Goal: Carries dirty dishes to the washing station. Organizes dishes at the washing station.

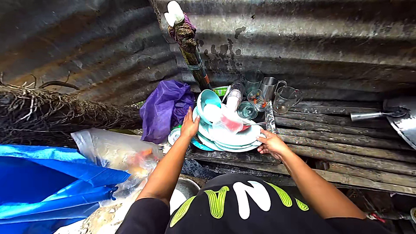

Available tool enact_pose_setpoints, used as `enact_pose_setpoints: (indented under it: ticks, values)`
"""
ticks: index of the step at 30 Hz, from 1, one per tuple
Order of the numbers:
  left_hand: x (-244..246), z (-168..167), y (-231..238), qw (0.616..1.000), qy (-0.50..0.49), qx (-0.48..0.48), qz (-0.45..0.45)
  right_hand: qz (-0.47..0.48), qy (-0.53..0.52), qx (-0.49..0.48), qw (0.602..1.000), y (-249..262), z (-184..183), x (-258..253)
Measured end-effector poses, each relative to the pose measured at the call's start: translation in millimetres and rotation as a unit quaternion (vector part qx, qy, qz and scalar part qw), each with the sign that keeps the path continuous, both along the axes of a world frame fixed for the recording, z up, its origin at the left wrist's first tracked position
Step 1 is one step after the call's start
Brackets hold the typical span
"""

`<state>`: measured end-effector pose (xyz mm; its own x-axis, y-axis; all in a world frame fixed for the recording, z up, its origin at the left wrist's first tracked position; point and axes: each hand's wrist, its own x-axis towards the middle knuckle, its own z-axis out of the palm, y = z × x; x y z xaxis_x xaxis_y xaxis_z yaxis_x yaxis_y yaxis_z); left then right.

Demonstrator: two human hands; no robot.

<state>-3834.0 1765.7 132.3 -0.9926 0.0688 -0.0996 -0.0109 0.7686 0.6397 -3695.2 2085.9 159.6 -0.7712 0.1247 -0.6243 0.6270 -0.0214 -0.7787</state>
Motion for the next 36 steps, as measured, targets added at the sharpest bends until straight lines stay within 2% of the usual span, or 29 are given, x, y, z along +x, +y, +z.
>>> enact_pose_setpoints:
  ticks: [2,6,9,12,17,20,22,26,31,36]
  values:
    - [2.7,-2.2,1.1,1.0,0.017,-0.02,-0.008,0.011,-0.006,-0.024,1.0,-4.2,-0.1,1.1]
    - [13.7,-3.1,9.8,0.992,-0.013,-0.122,-0.034,0.027,-0.013,-0.057,0.998,-25.2,-10.5,8.7]
    - [11.3,-5.8,7.3,0.991,-0.024,-0.112,-0.068,0.002,0.003,-0.072,0.997,-31.7,-18.0,3.8]
    - [10.6,-9.8,2.6,0.988,-0.024,-0.102,-0.11,0.019,-0.013,-0.081,0.996,-30.0,-25.1,-2.1]
    - [5.3,-19.0,-1.5,0.998,-0.014,0.047,-0.047,0.082,-0.034,-0.061,0.994,-22.5,-27.3,-9.0]
    - [5.2,-2.4,-0.2,0.983,-0.038,0.178,0.011,0.195,-0.011,0.03,0.98,-5.2,-24.6,-9.7]
    - [2.8,15.1,5.7,0.976,-0.028,0.214,0.032,0.24,0.022,0.104,0.965,12.4,-16.7,-8.7]
    - [-12.5,45.1,27.3,0.968,-0.036,0.245,0.039,0.187,0.13,0.184,0.956,43.4,-4.8,-13.0]
    - [-36.7,45.4,49.4,0.942,-0.065,0.313,0.105,0.155,0.277,0.297,0.901,44.7,22.1,-51.0]
    - [-36.2,44.8,60.1,0.936,-0.057,0.318,0.136,0.233,0.4,0.395,0.794,7.2,52.8,-120.8]
